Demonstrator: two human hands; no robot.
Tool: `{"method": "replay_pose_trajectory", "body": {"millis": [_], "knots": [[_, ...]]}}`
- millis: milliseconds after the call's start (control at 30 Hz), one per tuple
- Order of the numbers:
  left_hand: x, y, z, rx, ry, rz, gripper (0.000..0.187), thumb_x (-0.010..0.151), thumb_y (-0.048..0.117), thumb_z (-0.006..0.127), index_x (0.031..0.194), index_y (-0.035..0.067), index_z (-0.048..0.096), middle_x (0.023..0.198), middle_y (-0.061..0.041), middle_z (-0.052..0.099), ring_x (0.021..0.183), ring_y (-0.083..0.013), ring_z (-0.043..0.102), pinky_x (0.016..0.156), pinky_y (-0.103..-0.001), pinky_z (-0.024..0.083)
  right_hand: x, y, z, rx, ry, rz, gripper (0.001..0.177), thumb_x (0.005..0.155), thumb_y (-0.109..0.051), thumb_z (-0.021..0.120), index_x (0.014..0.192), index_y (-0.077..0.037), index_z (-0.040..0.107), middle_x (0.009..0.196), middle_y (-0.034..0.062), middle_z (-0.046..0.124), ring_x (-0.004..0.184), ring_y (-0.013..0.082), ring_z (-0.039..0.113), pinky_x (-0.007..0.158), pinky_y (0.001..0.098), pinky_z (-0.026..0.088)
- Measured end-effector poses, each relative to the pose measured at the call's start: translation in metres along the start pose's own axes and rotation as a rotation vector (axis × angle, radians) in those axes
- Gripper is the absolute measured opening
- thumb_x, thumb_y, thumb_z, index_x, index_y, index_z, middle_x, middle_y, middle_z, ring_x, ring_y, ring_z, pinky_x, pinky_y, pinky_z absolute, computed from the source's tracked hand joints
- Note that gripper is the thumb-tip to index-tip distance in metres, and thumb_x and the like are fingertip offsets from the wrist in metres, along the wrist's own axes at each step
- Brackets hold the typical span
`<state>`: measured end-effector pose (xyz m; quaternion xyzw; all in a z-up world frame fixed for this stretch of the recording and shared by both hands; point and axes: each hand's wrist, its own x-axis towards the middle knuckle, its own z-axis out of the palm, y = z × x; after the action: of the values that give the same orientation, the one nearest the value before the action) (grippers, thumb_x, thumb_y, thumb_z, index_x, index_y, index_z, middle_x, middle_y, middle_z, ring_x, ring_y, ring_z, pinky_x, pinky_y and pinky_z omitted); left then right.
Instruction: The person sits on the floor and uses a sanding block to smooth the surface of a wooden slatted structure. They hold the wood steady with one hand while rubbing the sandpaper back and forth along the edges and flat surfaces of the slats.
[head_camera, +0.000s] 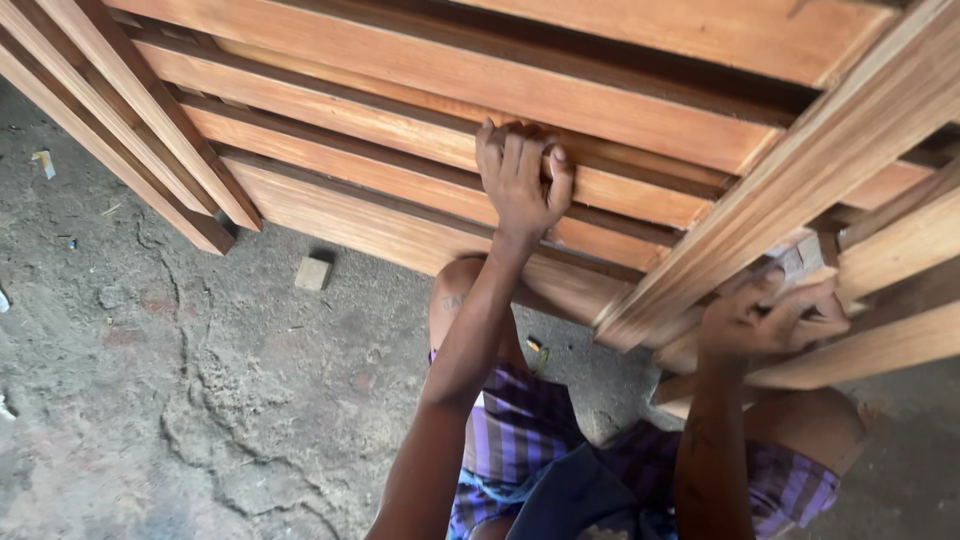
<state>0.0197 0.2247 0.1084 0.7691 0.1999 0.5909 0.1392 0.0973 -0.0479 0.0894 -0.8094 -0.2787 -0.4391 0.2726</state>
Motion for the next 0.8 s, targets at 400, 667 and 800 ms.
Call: {"method": "replay_pose_trajectory", "body": {"millis": [400, 667, 800], "knots": [[0.002, -0.001, -0.002, -0.021, 0.023, 0.01, 0.012, 0.09, 0.016, 0.063, 0.097, 0.006, 0.067, 0.104, -0.01, 0.064, 0.111, -0.0311, 0.057, 0.115, -0.054, 0.038, 0.004, -0.005, 0.003, -0.081, 0.073, -0.12, 0.062, 0.109, -0.003, 0.042, 0.166, 0.003, 0.019, 0.12, 0.0173, 0.041, 0.1, 0.0313, 0.063, 0.083, 0.0359, 0.062], [-0.003, -0.004, -0.001, -0.027, 0.024, 0.005, 0.012, 0.09, 0.015, 0.065, 0.096, 0.005, 0.067, 0.104, -0.01, 0.064, 0.11, -0.031, 0.058, 0.114, -0.053, 0.039, 0.0, 0.025, 0.024, 0.123, 0.058, 0.025, 0.049, 0.118, -0.007, 0.042, 0.16, 0.01, 0.022, 0.128, 0.0197, 0.056, 0.105, 0.0276, 0.075, 0.087, 0.0331, 0.065], [-0.002, -0.001, -0.001, -0.023, 0.031, 0.009, 0.012, 0.091, 0.015, 0.065, 0.097, 0.006, 0.068, 0.104, -0.01, 0.064, 0.11, -0.0305, 0.058, 0.114, -0.054, 0.04, -0.003, 0.005, 0.008, -0.239, 0.037, -0.041, 0.055, 0.107, -0.011, 0.05, 0.158, 0.0, 0.032, 0.111, 0.0178, 0.048, 0.096, 0.0308, 0.066, 0.079, 0.0384, 0.063]]}}
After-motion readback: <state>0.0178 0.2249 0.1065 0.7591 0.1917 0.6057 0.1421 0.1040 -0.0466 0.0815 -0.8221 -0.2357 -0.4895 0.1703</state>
